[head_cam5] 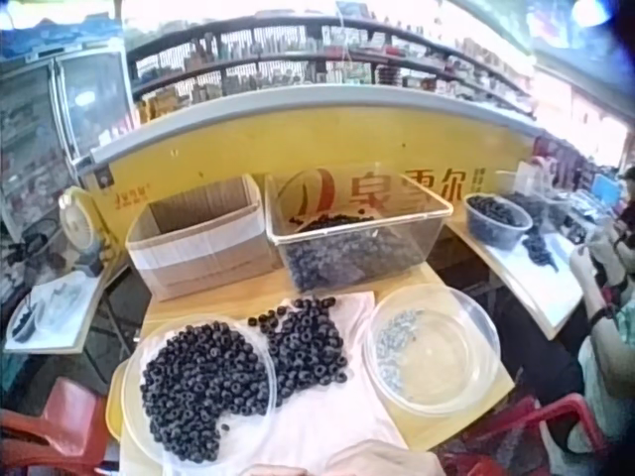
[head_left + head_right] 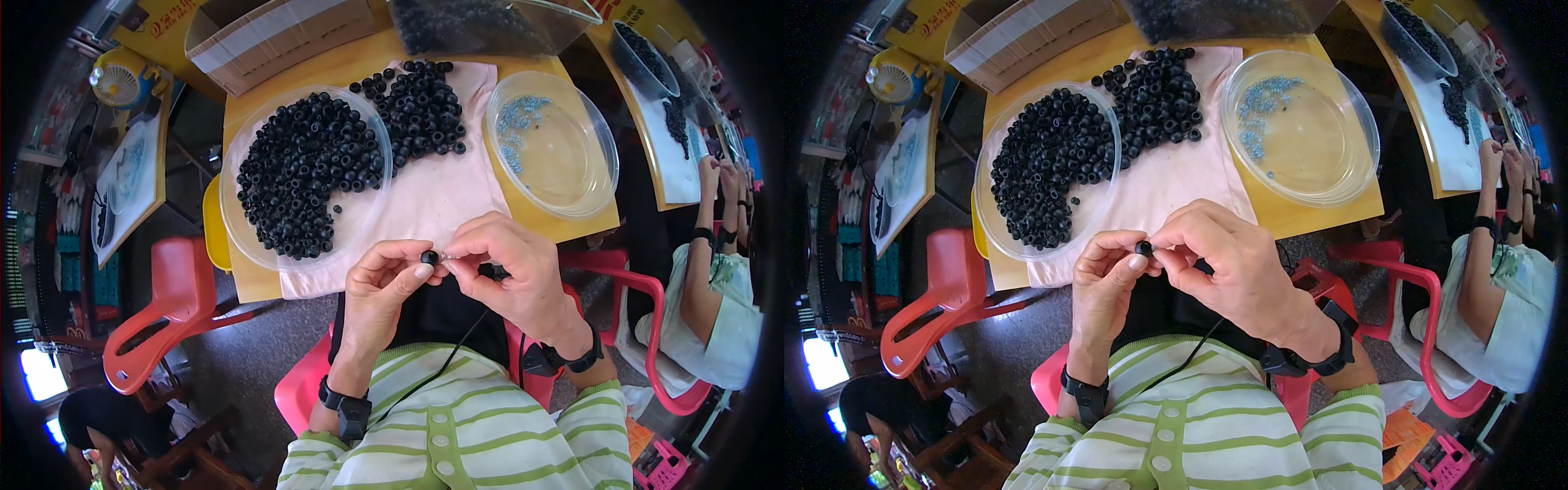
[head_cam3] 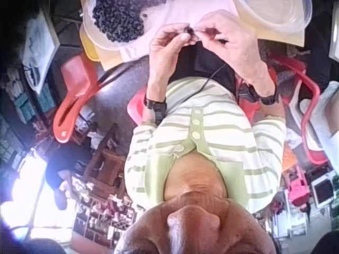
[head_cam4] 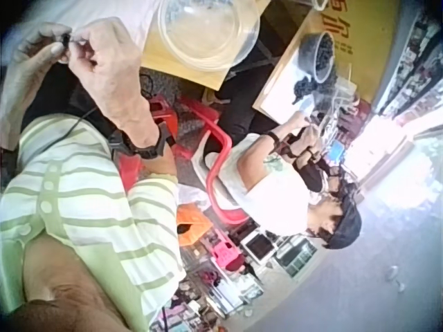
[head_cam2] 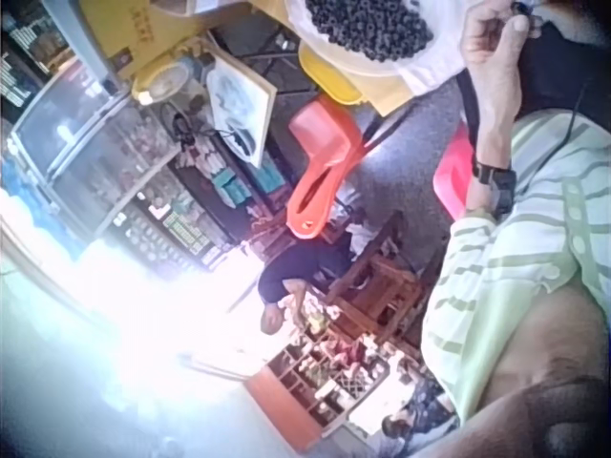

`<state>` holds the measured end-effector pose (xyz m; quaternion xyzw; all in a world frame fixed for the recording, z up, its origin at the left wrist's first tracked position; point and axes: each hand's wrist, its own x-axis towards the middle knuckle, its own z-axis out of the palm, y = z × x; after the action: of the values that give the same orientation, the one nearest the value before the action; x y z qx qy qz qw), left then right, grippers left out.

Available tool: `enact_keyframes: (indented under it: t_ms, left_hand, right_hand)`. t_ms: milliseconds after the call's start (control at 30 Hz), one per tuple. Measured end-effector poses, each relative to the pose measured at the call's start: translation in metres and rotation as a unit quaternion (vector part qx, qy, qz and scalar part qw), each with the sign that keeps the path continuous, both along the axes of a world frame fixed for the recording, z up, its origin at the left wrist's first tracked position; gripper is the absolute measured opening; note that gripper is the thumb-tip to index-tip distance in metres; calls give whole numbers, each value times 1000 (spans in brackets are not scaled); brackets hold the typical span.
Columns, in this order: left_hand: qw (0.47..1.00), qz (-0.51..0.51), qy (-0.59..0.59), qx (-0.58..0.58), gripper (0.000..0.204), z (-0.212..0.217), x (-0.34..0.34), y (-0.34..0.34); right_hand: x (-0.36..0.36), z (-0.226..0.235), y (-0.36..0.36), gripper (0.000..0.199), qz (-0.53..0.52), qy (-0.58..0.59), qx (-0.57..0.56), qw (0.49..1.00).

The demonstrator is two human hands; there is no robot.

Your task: The person is assembling small plastic components by inserting a smaller part into a larger circular housing.

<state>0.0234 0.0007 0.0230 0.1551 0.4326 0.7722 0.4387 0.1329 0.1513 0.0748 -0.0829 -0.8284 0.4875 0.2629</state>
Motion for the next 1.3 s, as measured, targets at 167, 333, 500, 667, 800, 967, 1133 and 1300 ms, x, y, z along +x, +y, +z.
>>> enact_keyframes:
  t_ms: [167,333,500,667,800,967,1133,1300]
  left_hand:
    - [1000,-2,-19,-15,22,2,-3,-2]
    - [999,-11,-49,-11,21,-1,-6,-4]
    - [998,-23,-56,-5,21,-5,-9,-5]
    - [993,-31,-114,21,19,-7,-12,-7]
    - [977,-38,-200,66,17,-10,-11,-9]
    - [949,-36,-282,136,18,-22,-11,-16]
    - [958,-71,-223,166,18,-17,-14,-16]
    - [965,-83,-202,147,18,-15,-11,-22]
  right_hand:
    - [-4,1,1,22,24,-7,20,999]
    - [-9,3,3,21,43,5,46,998]
    - [-13,1,-1,22,41,4,64,997]
    - [-18,-1,-1,25,53,4,57,997]
    - [-24,-3,-4,31,76,17,79,994]
    - [-39,4,-3,28,118,24,79,990]
    - [-83,9,2,17,98,-28,131,986]
    - [-126,-29,1,12,119,-51,251,959]
